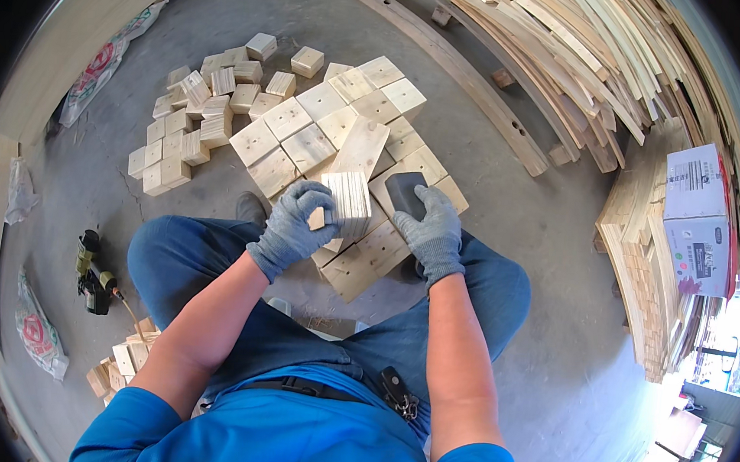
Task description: The person sits on the floor and sands small wooden blocks using a sanding block. They pick up blocks from a pile, sand each one, and place them back down. The person wears gloves and uses a handheld sanding block to smooth the surfaces of the wood pieces.
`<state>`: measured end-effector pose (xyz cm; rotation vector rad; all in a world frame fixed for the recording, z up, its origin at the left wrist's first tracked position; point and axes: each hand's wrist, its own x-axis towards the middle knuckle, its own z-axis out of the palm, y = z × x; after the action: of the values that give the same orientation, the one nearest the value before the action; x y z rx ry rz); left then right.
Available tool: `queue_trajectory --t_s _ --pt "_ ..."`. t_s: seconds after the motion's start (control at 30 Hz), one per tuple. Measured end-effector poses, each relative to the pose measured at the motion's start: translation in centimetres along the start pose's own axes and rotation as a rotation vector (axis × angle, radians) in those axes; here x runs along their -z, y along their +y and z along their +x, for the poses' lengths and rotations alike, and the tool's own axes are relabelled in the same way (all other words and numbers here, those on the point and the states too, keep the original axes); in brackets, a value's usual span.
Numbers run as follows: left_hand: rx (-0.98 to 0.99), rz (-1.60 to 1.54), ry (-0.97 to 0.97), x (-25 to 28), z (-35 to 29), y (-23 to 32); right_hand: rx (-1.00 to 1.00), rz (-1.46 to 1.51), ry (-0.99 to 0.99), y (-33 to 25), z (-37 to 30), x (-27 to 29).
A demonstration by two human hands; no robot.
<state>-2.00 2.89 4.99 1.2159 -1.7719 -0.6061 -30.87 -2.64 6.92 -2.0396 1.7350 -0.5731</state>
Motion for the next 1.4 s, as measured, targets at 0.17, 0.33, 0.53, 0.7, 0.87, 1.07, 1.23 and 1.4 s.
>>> queue_trajectory --t_s 0.17,0.33,0.53,0.7,0.87,1.07,1.23,1.4 --pt "0.000 0.109 -0.093 -0.5 -1.2 0.8 0.050 -0.028 -0.016 0.6 -1.0 -0.9" --pt "0.047 0.116 -0.106 -0.3 -1.7 0.6 0.032 -0.025 -0.020 0.4 -1.1 -0.6" --pt "0.268 0.115 -0.111 -0.5 -1.6 0.4 0.026 0.031 0.016 -0.7 -1.5 0.5" --pt "0.430 0.094 -0.253 -1.8 -1.4 -2.2 0.088 0.029 0.071 -2.3 -3.3 0.9" --pt "0.369 -0.080 -0.243 -2.4 -1.1 -3.4 0.160 0.058 0.098 -4.9 -6.9 0.7" --pt "0.289 -0.075 -0.100 -3.1 -0.8 -4.2 0.216 -0.016 0.076 -7.3 -8.4 0.1" --pt "0.352 -0.141 -0.065 -3.8 -0.7 -4.8 0.302 -0.148 0.037 -7.6 -7.6 -1.2" --pt "0.416 -0.068 -0.124 -3.4 -0.6 -5.1 0.306 -0.222 0.031 -8.5 -6.6 -1.8"
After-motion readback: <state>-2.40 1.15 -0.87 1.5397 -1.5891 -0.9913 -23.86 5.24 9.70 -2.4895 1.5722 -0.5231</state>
